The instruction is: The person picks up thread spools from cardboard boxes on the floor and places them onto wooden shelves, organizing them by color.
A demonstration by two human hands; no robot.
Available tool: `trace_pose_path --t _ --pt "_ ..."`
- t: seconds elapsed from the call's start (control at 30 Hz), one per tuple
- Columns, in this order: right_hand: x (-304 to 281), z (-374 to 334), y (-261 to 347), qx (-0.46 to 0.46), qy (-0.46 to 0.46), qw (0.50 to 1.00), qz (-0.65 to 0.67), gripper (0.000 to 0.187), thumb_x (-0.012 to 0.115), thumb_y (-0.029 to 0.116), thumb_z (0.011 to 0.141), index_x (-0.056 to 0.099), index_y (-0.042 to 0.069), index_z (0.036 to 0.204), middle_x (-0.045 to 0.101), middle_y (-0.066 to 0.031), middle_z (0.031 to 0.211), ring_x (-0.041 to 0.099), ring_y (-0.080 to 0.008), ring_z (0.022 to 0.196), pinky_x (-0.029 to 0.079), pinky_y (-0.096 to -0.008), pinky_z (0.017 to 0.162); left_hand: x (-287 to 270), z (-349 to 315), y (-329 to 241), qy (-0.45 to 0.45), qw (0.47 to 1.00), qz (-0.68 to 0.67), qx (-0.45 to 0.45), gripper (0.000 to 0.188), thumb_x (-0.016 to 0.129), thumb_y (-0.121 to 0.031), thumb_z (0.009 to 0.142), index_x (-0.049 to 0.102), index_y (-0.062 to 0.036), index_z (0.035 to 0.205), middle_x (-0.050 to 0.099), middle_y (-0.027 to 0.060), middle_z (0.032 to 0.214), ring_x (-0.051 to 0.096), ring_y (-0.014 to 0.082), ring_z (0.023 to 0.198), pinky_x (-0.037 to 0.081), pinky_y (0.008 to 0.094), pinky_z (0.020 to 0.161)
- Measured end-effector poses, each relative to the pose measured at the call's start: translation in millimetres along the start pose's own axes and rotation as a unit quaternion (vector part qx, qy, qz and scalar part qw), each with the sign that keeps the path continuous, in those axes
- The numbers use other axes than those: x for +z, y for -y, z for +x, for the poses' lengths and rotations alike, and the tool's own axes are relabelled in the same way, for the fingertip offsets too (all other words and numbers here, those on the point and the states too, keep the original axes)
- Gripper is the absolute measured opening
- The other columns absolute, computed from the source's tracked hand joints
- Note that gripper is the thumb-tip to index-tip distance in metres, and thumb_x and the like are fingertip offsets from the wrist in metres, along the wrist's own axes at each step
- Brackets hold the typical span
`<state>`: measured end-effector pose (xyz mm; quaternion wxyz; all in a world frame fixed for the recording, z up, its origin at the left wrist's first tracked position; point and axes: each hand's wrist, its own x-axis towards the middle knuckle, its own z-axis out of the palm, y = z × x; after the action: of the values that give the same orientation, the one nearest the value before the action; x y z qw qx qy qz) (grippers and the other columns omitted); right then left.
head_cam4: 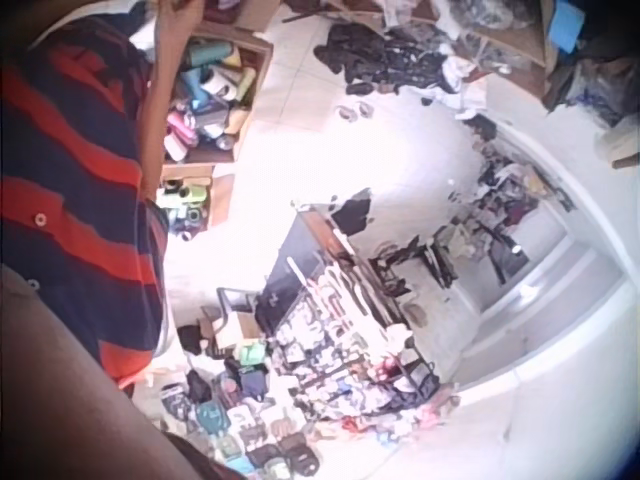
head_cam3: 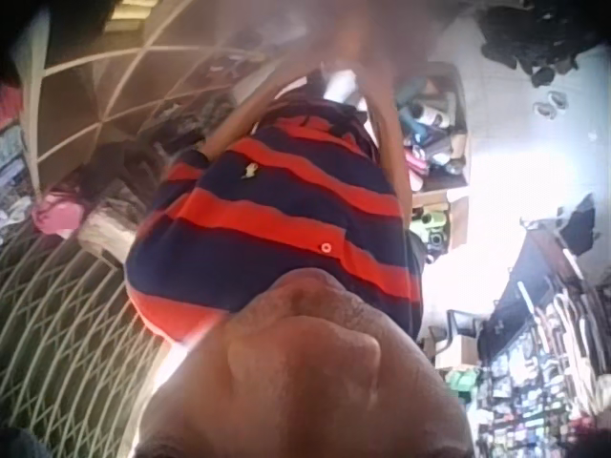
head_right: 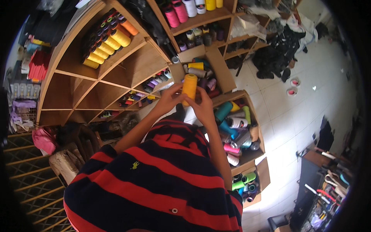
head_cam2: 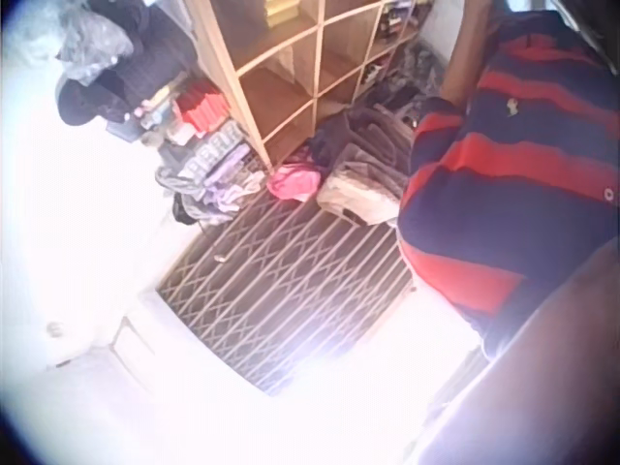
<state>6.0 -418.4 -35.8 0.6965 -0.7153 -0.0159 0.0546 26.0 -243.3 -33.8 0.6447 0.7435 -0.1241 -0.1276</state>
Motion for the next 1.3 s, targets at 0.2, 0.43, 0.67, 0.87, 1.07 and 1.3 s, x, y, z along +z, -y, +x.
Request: trace_pose_path --t 0.2,0.43,0.67,0.87,1.07,1.3 --pt "75.4 98.9 16.8 -0.166 -0.015 0.978 -0.122 0.046 0.074 0.014 0.078 0.055 -0.001 0.118 0.063 -0.0158 0.105 0.061 -0.0262 0.096 0.048 -0.0346 0.081 -76.6 6.3 -10.5 -0.189 0.981 0.013 0.04 0.043 0.054 -0.009 0.095 0.045 -0.0022 0.136 0.051 0.0103 0.125 0.054 0.0178 0.107 0.046 0.0281 0.09" --pt "195.9 188.1 55.9 -0.302 -0.111 0.935 -0.151 0.046 0.07 0.008 0.08 0.05 -0.004 0.119 0.055 -0.0208 0.108 0.051 -0.0386 0.102 0.042 -0.0444 0.087 -169.2 -12.8 -5.3 -0.234 0.972 -0.009 -0.031 0.037 0.053 -0.014 0.096 0.049 -0.0052 0.132 0.055 0.0073 0.123 0.055 0.0143 0.104 0.043 0.0282 0.09" --pt "247.1 235.2 48.4 -0.316 -0.217 0.904 -0.187 0.039 0.069 0.006 0.081 0.052 -0.004 0.115 0.054 -0.0206 0.106 0.054 -0.0395 0.098 0.045 -0.043 0.083 -215.9 -51.1 39.6 -0.199 0.977 -0.016 -0.074 0.026 0.053 -0.013 0.095 0.059 -0.0035 0.118 0.062 0.0067 0.109 0.057 0.0147 0.094 0.045 0.0279 0.083" --pt "263.9 246.5 47.0 -0.273 -0.27 0.902 -0.199 0.028 0.068 0.007 0.083 0.053 -0.003 0.104 0.055 -0.0207 0.101 0.056 -0.0411 0.095 0.046 -0.043 0.079 -243.0 -64.1 62.3 -0.153 0.984 -0.001 -0.094 0.024 0.05 -0.014 0.096 0.059 -0.0023 0.115 0.063 0.0062 0.112 0.059 0.0154 0.099 0.045 0.0291 0.087" --pt "262.6 245.7 33.5 -0.247 -0.269 0.905 -0.217 0.031 0.07 0.008 0.08 0.053 -0.002 0.104 0.055 -0.0196 0.099 0.054 -0.0401 0.096 0.044 -0.0443 0.08 -246.4 -53.0 69.0 -0.092 0.992 -0.019 -0.082 0.022 0.05 -0.012 0.096 0.059 -0.0028 0.114 0.064 0.0056 0.109 0.059 0.0141 0.097 0.046 0.0278 0.085" --pt "262.1 248.0 28.6 -0.231 -0.296 0.876 -0.301 0.035 0.076 0.017 0.074 0.057 0.003 0.101 0.057 -0.012 0.097 0.051 -0.0331 0.095 0.039 -0.0426 0.081 -245.3 -47.8 79.1 -0.033 0.996 -0.028 -0.081 0.021 0.053 -0.013 0.095 0.06 -0.0044 0.112 0.063 0.0057 0.11 0.059 0.0159 0.097 0.047 0.0305 0.085"
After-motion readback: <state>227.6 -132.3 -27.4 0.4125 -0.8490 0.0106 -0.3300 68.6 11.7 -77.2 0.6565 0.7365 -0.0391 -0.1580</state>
